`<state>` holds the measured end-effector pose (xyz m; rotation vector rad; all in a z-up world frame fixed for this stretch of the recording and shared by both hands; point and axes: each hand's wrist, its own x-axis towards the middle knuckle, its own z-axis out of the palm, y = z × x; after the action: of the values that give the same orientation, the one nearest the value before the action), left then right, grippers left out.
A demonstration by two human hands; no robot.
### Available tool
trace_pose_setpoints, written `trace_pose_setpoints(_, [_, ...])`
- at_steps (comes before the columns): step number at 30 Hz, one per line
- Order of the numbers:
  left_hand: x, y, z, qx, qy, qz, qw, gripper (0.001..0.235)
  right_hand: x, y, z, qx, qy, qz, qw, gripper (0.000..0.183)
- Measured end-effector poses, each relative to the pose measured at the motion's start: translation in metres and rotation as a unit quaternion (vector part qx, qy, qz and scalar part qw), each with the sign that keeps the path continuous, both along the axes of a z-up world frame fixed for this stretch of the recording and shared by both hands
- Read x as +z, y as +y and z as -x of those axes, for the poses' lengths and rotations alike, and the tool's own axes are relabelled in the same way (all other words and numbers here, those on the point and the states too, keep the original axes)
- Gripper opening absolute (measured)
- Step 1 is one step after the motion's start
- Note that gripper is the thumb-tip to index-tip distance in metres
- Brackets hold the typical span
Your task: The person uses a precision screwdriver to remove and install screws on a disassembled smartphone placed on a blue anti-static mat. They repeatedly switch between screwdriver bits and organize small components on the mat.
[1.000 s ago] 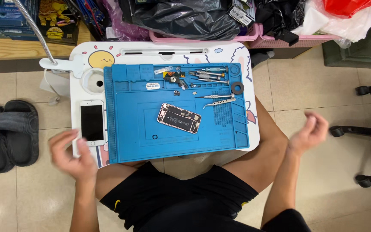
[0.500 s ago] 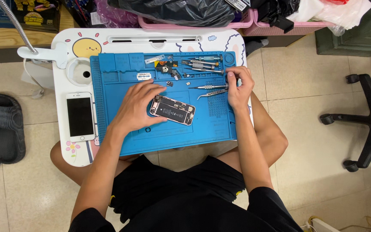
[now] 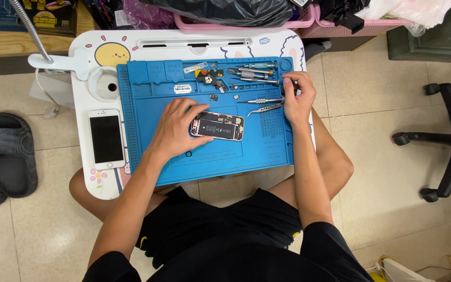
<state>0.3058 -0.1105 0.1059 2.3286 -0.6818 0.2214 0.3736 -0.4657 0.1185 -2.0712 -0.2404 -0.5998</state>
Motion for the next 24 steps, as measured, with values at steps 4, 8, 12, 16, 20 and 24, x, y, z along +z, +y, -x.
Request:
trace_pose_setpoints(4, [0.003,-0.005,0.001,0.018,-0.01,0.007,1.0,0.079,-0.001,-0.004,-0.002,0.004,0.016,0.001,1.0,0.012])
trace_pose_setpoints(8, [0.003,-0.008,0.002,0.033,-0.022,0.0,0.999,0.075,0.031,0.008,-0.007,0.035,0.025,0.05,0.998,0.01])
trace_pose_setpoints(12, [0.012,-0.01,0.003,0.031,-0.029,-0.027,0.999,0.074,0.032,0.006,-0.033,0.048,0.078,0.179,0.98,0.019])
trace_pose_setpoints(16, [0.017,-0.007,0.005,0.024,-0.03,-0.05,0.998,0.077,0.024,0.005,-0.043,0.039,0.094,0.208,0.973,0.017])
trace_pose_setpoints(20, [0.017,-0.002,0.003,0.037,-0.024,-0.06,0.997,0.078,0.018,-0.001,-0.044,0.062,0.066,0.165,0.982,0.015])
trace_pose_setpoints(24, [0.025,0.009,0.004,0.038,-0.015,-0.066,0.997,0.078,0.019,-0.002,-0.046,0.074,0.068,0.162,0.982,0.016])
